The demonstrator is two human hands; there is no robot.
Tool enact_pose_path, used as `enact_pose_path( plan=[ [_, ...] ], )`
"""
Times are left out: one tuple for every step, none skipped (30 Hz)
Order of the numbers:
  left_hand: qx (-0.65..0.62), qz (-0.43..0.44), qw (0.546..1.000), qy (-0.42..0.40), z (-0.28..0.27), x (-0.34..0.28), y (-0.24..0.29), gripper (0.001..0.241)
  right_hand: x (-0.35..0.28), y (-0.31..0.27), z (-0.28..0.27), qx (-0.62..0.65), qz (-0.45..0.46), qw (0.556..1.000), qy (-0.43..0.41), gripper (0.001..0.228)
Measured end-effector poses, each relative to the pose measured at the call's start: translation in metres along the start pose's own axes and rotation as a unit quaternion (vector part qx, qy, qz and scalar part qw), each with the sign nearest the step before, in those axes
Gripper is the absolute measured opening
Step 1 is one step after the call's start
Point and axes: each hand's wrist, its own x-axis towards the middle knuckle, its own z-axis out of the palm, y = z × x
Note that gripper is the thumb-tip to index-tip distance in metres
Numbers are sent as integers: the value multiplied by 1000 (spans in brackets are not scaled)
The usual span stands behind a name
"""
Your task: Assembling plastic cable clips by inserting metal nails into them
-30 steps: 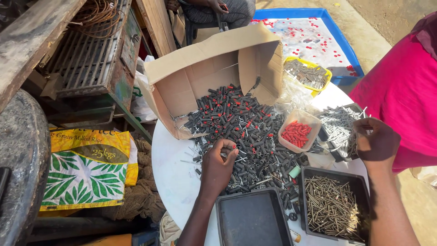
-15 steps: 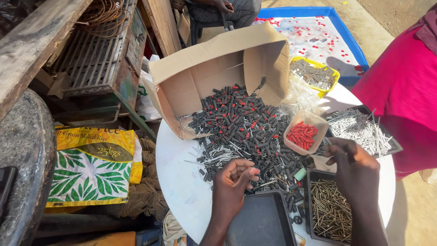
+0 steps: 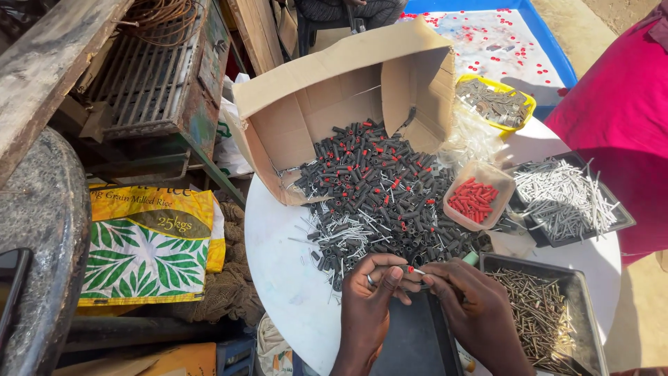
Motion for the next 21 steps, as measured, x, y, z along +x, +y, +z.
enact_pose_path(
  plan=[
    [0,-1,1000,-1,0,0,1,30,0,-1,-1,-1,1,1000,1,13],
    [21,4,1000,-4,0,-1,2,31,-1,-2,-3,8,8,1000,5,15],
    [42,9,999,-4,-1,-1,3,33,-1,-3,-4,18,15,1000,6,16],
    [42,10,999,-3,-1,-1,0,33,-2,-3,-2,18,14,1000,6,16],
    [52,13,999,0,-2,-1,-3,32,-4,-2,-1,11,21,1000,1,17],
    [63,17,998,4,-3,-1,-6,32,-5,-1,0,3,27,1000,-4,18],
    [63,17,998,4,-3,-3,-3,32,-6,0,1,3,28,1000,-5,18],
    [101,31,994,6,-3,-5,-1,29,-6,1,2,0,20,1000,-1,16],
    [139,45,989,7,-4,-7,1,25,-8,3,2,-3,13,1000,2,14],
    [140,44,989,8,-4,-8,0,25,-9,3,2,-2,14,1000,1,14],
    [174,82,981,6,-5,-9,-2,21,-10,3,2,-1,32,999,-7,15],
    [207,120,971,4,-6,-10,-3,17,-11,2,2,0,49,999,-16,17],
    [207,120,971,4,-7,-10,-3,17,-13,8,2,0,49,999,-16,17],
    [227,130,965,-2,-8,-10,-4,17,-16,13,1,-8,75,996,-37,19],
    [247,139,959,-7,-9,-11,-4,17,-19,19,1,-16,102,993,-60,21],
    [248,139,959,-6,-11,-11,-4,17,-19,17,-1,-16,102,993,-60,21],
    [271,149,951,-9,-12,-11,-2,15,-18,15,-3,-3,71,995,-69,21],
    [294,160,942,-11,-13,-11,-1,16,-17,13,-5,11,41,996,-77,21],
    [294,160,942,-12,-14,-12,-1,16,-19,17,-5,10,41,996,-77,21],
    [298,164,940,-38,-16,-13,-1,16,-21,20,-5,3,42,994,-104,23],
    [303,169,936,-64,-17,-13,-1,16,-22,23,-5,-3,43,990,-131,25]
  ],
)
